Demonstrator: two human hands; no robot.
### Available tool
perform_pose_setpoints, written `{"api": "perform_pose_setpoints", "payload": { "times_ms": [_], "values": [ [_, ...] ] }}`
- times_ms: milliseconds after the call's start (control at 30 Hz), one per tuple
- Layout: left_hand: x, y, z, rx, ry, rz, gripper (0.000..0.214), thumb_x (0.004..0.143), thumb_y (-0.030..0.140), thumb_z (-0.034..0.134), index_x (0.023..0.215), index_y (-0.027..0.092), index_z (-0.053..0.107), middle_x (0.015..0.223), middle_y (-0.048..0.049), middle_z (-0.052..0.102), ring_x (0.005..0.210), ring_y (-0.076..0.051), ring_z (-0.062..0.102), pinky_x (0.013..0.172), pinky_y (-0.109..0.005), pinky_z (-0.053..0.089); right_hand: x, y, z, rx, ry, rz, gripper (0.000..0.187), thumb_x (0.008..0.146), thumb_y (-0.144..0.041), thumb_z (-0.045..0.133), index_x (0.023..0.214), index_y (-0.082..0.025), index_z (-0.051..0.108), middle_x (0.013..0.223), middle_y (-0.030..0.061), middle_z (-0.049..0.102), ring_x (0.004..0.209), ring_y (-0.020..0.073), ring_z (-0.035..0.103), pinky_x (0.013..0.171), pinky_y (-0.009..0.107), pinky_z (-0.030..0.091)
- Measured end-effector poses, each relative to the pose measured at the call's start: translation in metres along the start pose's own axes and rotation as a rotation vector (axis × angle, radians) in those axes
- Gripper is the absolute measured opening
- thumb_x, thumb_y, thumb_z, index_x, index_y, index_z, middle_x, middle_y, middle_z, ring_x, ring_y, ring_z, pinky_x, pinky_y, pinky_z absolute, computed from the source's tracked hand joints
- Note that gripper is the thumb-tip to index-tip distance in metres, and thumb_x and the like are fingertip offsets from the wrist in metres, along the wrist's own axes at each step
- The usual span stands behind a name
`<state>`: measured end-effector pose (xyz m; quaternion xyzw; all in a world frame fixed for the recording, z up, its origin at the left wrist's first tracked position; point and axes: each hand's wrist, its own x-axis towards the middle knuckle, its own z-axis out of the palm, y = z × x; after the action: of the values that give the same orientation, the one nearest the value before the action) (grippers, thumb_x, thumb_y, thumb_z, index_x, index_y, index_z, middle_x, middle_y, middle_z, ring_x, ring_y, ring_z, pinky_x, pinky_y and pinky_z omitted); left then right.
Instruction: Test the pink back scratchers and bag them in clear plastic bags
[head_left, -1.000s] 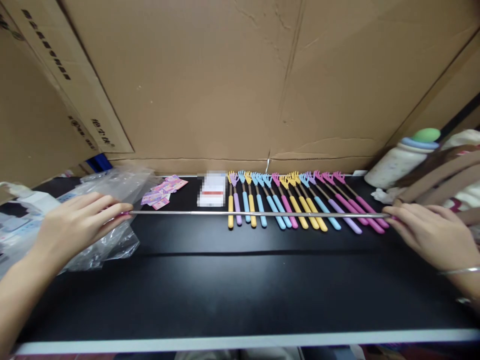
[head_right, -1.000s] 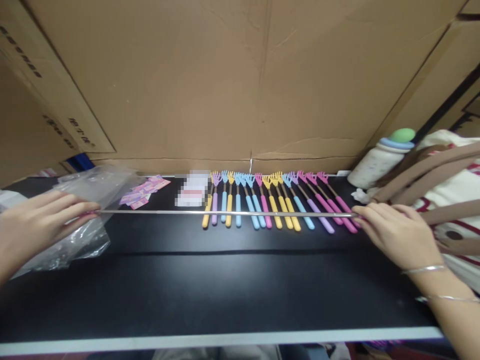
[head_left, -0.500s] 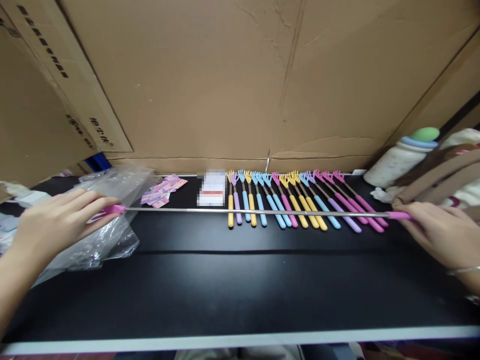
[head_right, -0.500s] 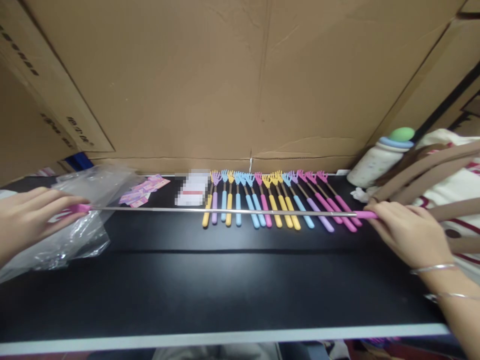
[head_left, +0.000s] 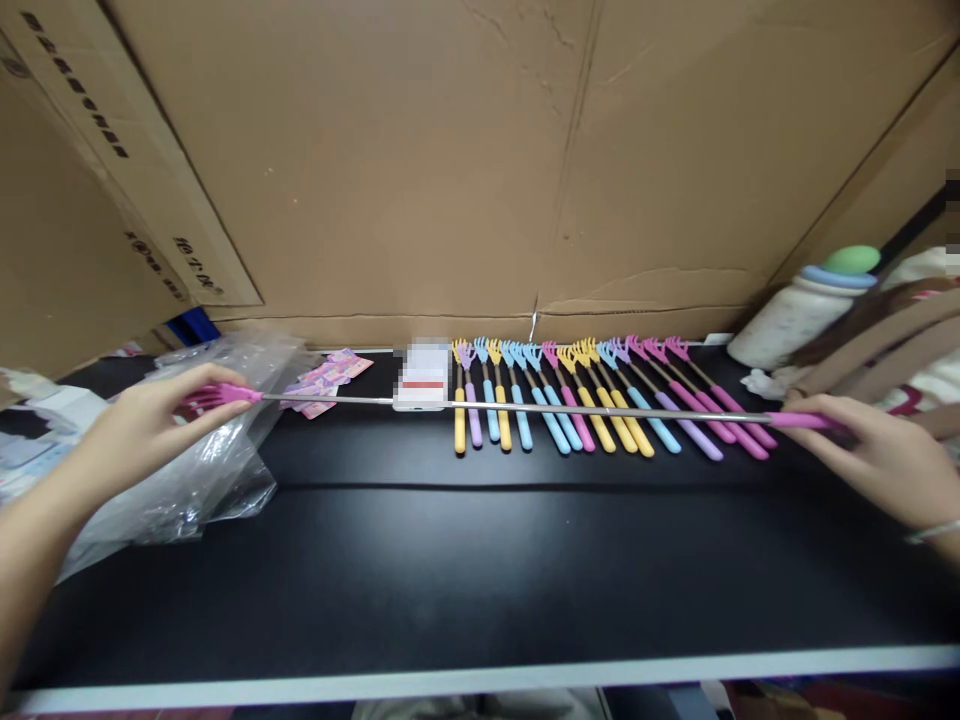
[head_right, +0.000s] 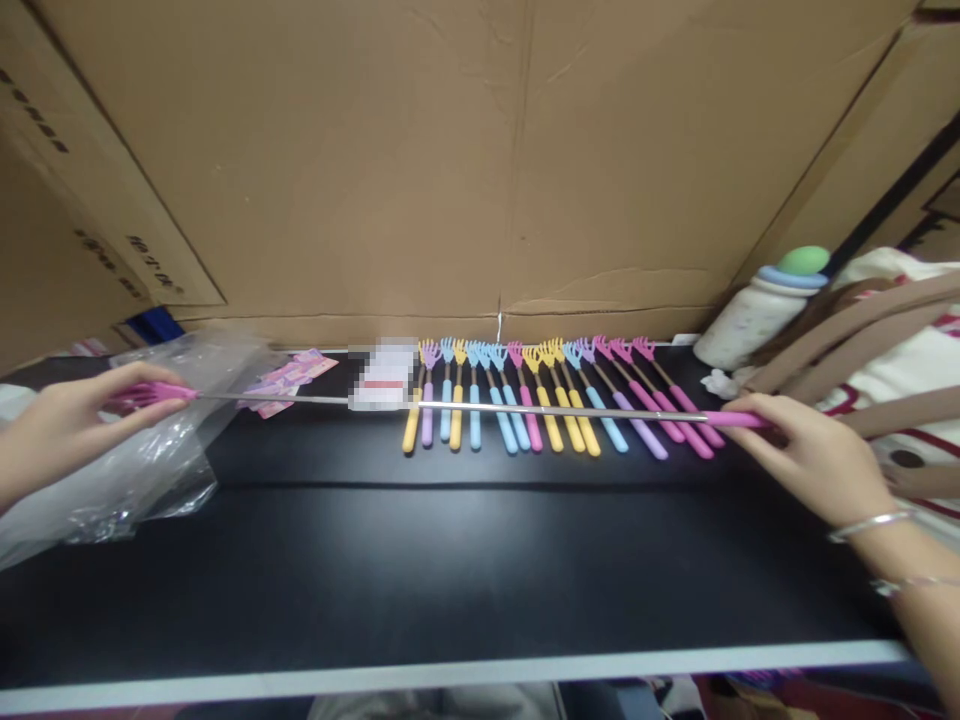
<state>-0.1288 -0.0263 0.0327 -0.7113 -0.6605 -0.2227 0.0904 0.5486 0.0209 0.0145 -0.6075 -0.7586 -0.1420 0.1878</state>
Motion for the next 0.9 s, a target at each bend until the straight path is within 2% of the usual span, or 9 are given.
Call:
{"api": "perform_pose_setpoints", "payload": {
  "times_ms": [200, 300, 400, 500, 567, 667, 733, 900],
  "values": [
    [0.002, -0.009, 0.004, 0.021, -0.075, 0.012, 0.043, 0.087, 0.058, 0.037, 0.094, 0.02, 0.055, 0.075, 0.0017, 0.064, 0.061, -0.013, 0.051, 0.06, -0.019, 0.035, 0.002, -0.004, -0.005, -0.008, 0.038, -0.015, 0.027, 0.083, -0.044, 0.05, 0.083, -0.02, 0.061, 0.08, 0.0105, 0.067, 0.067, 0.0193, 0.059, 0.064, 0.029, 0.043],
    [-0.001, -0.002, 0.002, -0.019, -0.103, 0.012, 0.036, 0.088, 0.053, 0.04, 0.093, 0.02, 0.054, 0.074, 0.0025, 0.063, 0.059, -0.013, 0.051, 0.059, -0.019, 0.035, 0.003, -0.012, -0.008, -0.008, 0.086, -0.049, 0.031, 0.083, -0.049, 0.049, 0.08, -0.02, 0.061, 0.076, 0.0088, 0.066, 0.064, 0.019, 0.059, 0.061, 0.029, 0.043],
    [-0.003, 0.022, 0.003, -0.109, -0.171, 0.092, 0.034, 0.088, 0.052, 0.042, 0.092, 0.02, 0.053, 0.072, 0.0027, 0.064, 0.06, -0.013, 0.053, 0.06, -0.019, 0.036, 0.004, -0.042, -0.009, 0.032, 0.03, -0.166, 0.031, 0.086, -0.048, 0.048, 0.082, -0.021, 0.064, 0.079, 0.0067, 0.068, 0.068, 0.0182, 0.061, 0.063, 0.027, 0.044],
    [-0.004, 0.055, 0.008, -0.114, -0.221, 0.157, 0.031, 0.089, 0.049, 0.043, 0.091, 0.021, 0.055, 0.077, 0.002, 0.067, 0.064, -0.014, 0.059, 0.061, -0.019, 0.039, 0.004, -0.09, -0.009, 0.004, 0.068, -0.302, 0.034, 0.09, -0.047, 0.045, 0.088, -0.022, 0.067, 0.086, 0.0045, 0.071, 0.075, 0.0178, 0.065, 0.064, 0.026, 0.044],
    [-0.005, 0.077, 0.014, -0.13, -0.261, 0.221, 0.03, 0.089, 0.049, 0.044, 0.091, 0.021, 0.055, 0.082, 0.0012, 0.069, 0.067, -0.014, 0.062, 0.061, -0.019, 0.04, 0.003, -0.122, -0.008, -0.009, 0.056, -0.378, 0.031, 0.091, -0.045, 0.044, 0.092, -0.024, 0.067, 0.085, 0.0018, 0.072, 0.071, 0.0156, 0.066, 0.056, 0.024, 0.041],
    [-0.006, 0.101, 0.022, -0.174, -0.268, 0.323, 0.029, 0.09, 0.048, 0.042, 0.09, 0.022, 0.055, 0.079, 0.0021, 0.069, 0.063, -0.012, 0.062, 0.058, -0.019, 0.039, 0.002, -0.157, -0.003, 0.045, 0.031, -0.504, 0.031, 0.094, -0.042, 0.041, 0.092, -0.023, 0.066, 0.083, 0.0, 0.073, 0.065, 0.0137, 0.067, 0.053, 0.023, 0.041],
    [-0.005, 0.11, 0.024, -0.165, -0.236, 0.343, 0.029, 0.09, 0.048, 0.042, 0.089, 0.023, 0.055, 0.078, 0.0029, 0.069, 0.062, -0.012, 0.061, 0.057, -0.019, 0.038, 0.001, -0.169, 0.001, 0.067, 0.04, -0.548, 0.032, 0.096, -0.041, 0.038, 0.095, -0.022, 0.064, 0.084, 0.0001, 0.073, 0.065, 0.013, 0.068, 0.053, 0.021, 0.042],
    [-0.004, 0.125, 0.022, -0.135, -0.182, 0.374, 0.026, 0.09, 0.047, 0.044, 0.088, 0.024, 0.054, 0.073, 0.005, 0.068, 0.058, -0.011, 0.06, 0.053, -0.019, 0.036, 0.001, -0.181, 0.003, 0.109, 0.037, -0.561, 0.033, 0.097, -0.041, 0.035, 0.098, -0.023, 0.062, 0.088, -0.0009, 0.074, 0.067, 0.0116, 0.069, 0.052, 0.02, 0.043]
  ]
}}
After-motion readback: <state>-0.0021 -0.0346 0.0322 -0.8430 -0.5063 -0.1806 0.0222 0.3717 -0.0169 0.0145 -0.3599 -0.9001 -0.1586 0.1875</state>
